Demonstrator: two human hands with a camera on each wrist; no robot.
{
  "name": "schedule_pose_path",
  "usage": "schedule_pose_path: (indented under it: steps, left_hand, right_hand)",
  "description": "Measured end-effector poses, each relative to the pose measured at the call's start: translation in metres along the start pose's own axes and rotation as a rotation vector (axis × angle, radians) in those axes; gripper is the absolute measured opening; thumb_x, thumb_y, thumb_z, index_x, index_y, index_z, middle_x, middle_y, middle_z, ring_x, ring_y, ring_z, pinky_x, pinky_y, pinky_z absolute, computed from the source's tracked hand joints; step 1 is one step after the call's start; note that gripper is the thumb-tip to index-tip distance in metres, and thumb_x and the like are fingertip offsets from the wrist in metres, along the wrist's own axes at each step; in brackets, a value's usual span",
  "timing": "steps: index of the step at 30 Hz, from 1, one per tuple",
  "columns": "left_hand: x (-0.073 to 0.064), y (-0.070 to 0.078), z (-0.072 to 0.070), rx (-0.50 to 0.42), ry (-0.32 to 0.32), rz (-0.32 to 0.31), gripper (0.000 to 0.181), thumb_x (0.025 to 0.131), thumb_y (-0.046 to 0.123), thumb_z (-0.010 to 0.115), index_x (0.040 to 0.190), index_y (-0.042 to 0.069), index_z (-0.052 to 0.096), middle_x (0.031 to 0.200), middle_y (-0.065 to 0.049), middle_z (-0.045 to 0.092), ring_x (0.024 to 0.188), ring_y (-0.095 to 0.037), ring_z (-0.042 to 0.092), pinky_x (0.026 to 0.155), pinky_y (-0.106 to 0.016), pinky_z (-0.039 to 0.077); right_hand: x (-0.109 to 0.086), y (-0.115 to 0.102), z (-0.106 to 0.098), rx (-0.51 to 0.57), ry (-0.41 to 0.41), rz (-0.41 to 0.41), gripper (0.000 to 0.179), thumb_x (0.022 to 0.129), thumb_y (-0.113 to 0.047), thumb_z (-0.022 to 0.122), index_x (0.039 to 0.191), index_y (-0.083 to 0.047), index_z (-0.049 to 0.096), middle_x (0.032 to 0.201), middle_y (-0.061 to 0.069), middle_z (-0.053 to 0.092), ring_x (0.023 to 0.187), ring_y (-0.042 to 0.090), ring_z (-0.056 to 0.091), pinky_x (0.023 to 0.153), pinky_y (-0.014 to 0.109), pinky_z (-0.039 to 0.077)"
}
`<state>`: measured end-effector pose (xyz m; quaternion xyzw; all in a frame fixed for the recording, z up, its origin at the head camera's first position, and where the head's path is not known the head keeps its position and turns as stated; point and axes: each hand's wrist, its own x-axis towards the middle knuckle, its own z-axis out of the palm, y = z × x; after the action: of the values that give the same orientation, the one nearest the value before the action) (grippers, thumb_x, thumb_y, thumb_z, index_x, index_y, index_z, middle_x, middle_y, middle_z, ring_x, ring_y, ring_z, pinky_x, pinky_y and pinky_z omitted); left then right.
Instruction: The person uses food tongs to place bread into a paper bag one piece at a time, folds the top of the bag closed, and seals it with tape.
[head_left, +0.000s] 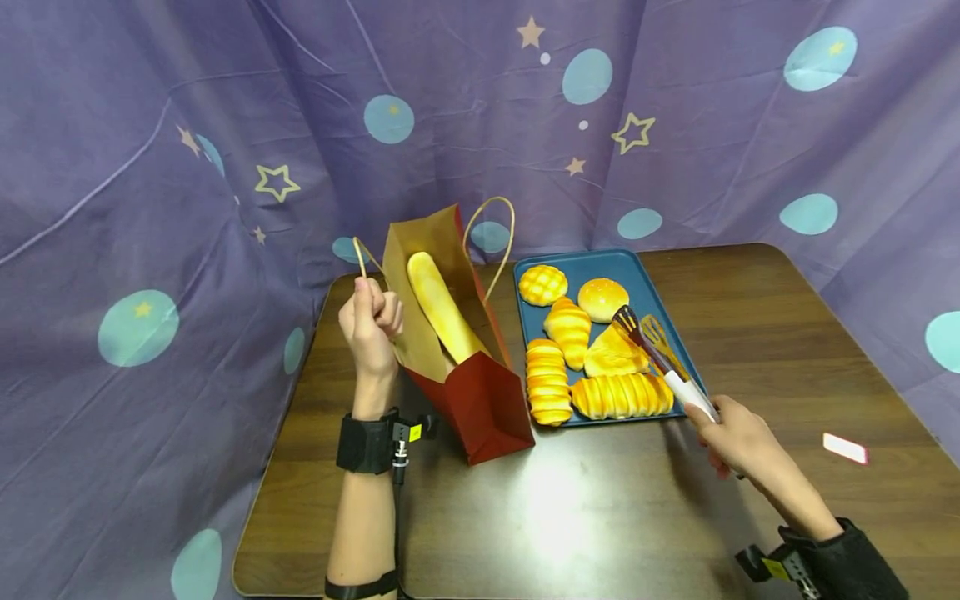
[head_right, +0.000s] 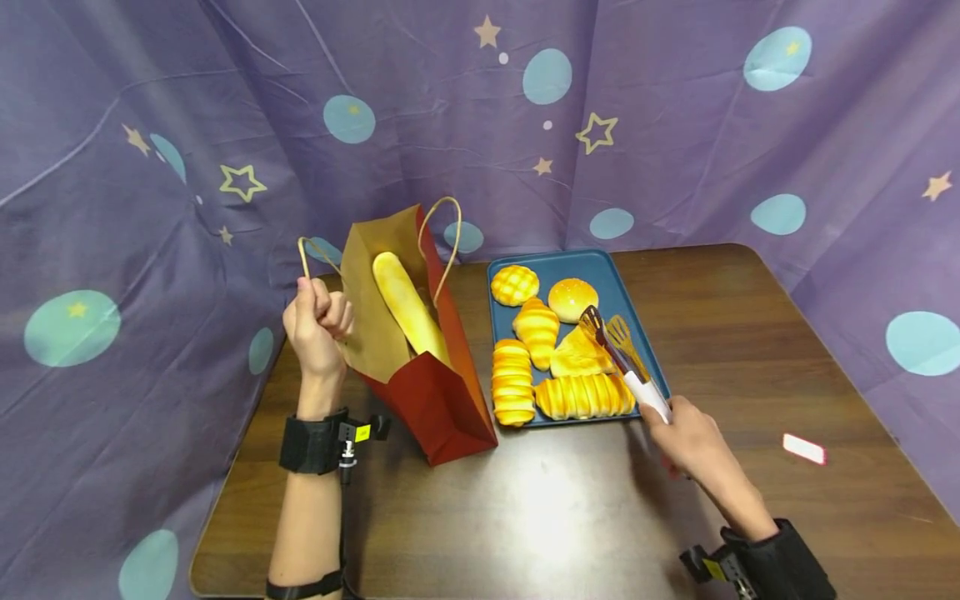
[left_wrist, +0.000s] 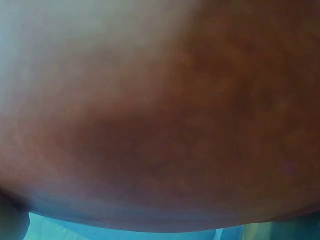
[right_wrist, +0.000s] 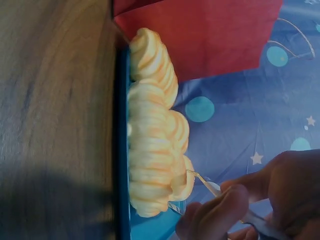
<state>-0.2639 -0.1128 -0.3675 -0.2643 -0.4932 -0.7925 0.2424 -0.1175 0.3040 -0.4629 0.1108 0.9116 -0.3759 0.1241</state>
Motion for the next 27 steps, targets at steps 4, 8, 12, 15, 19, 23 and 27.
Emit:
schedule_pose_path:
  steps: [4, 8, 12, 15, 19, 23, 27]
  left_hand:
    - [-0.0004, 0.0, 0.0005, 0.0, 0.006, -0.003, 0.052, 0.11, 0.033, 0.038, 0.065, 0.013, 0.021, 0.05, 0.007, 0.019, 0.04, -0.007, 0.012, 0.036, -0.023, 0.008]
    - [-0.0004, 0.0001, 0.0013, 0.0, 0.01, -0.007, 0.051, 0.11, 0.033, 0.037, 0.065, 0.013, 0.021, 0.05, 0.007, 0.019, 0.04, -0.007, 0.012, 0.036, -0.023, 0.008]
    - [-0.0005, 0.0004, 0.0013, -0.001, 0.015, 0.001, 0.052, 0.11, 0.03, 0.036, 0.065, 0.012, 0.02, 0.05, 0.007, 0.018, 0.04, -0.007, 0.011, 0.036, -0.023, 0.008]
    - [-0.0002, 0.0014, 0.0009, 0.002, 0.016, 0.01, 0.052, 0.111, 0.03, 0.036, 0.065, 0.011, 0.019, 0.05, 0.006, 0.018, 0.04, -0.007, 0.011, 0.036, -0.023, 0.008]
    - [-0.0005, 0.0009, -0.0006, 0.009, 0.013, 0.012, 0.053, 0.11, 0.031, 0.037, 0.065, 0.01, 0.019, 0.05, 0.007, 0.019, 0.04, -0.007, 0.012, 0.036, -0.023, 0.008]
    - [-0.0013, 0.0006, -0.0019, 0.019, 0.01, 0.016, 0.052, 0.11, 0.031, 0.036, 0.065, 0.011, 0.02, 0.05, 0.006, 0.018, 0.04, -0.007, 0.012, 0.036, -0.023, 0.008]
    - [-0.001, 0.0016, -0.0021, 0.018, 0.013, 0.018, 0.052, 0.11, 0.031, 0.037, 0.065, 0.011, 0.02, 0.05, 0.005, 0.018, 0.04, -0.007, 0.012, 0.036, -0.023, 0.008]
  right_hand:
    - [0.0017, -0.0015, 0.0017, -0.058, -0.004, 0.01, 0.048, 0.106, -0.04, 0.042, 0.101, 0.008, 0.045, 0.06, 0.008, 0.056, 0.045, 0.021, 0.058, 0.043, 0.037, 0.048]
    - [0.0021, -0.0023, 0.0027, -0.058, -0.035, 0.021, 0.046, 0.106, -0.038, 0.042, 0.105, 0.008, 0.041, 0.059, 0.009, 0.057, 0.045, 0.021, 0.058, 0.043, 0.036, 0.048]
    - [0.0026, -0.0019, 0.0059, -0.04, -0.045, 0.001, 0.043, 0.107, -0.037, 0.042, 0.105, 0.006, 0.04, 0.059, 0.009, 0.056, 0.045, 0.02, 0.058, 0.042, 0.035, 0.048]
    - [0.002, -0.0011, 0.0072, -0.051, -0.022, -0.027, 0.038, 0.107, -0.034, 0.043, 0.104, 0.004, 0.041, 0.058, 0.007, 0.056, 0.045, 0.02, 0.056, 0.041, 0.034, 0.046]
    - [0.0003, 0.0022, 0.0072, -0.068, 0.013, -0.056, 0.037, 0.107, -0.034, 0.042, 0.103, 0.002, 0.041, 0.057, 0.006, 0.056, 0.043, 0.02, 0.055, 0.038, 0.033, 0.044]
    - [-0.0009, 0.0054, 0.0075, -0.066, 0.043, -0.081, 0.036, 0.108, -0.033, 0.043, 0.102, 0.002, 0.042, 0.056, 0.005, 0.056, 0.042, 0.02, 0.053, 0.038, 0.034, 0.043]
    - [-0.0029, 0.0069, 0.0075, -0.065, 0.08, -0.1, 0.032, 0.108, -0.029, 0.044, 0.103, 0.003, 0.043, 0.055, 0.004, 0.055, 0.041, 0.02, 0.053, 0.039, 0.035, 0.043]
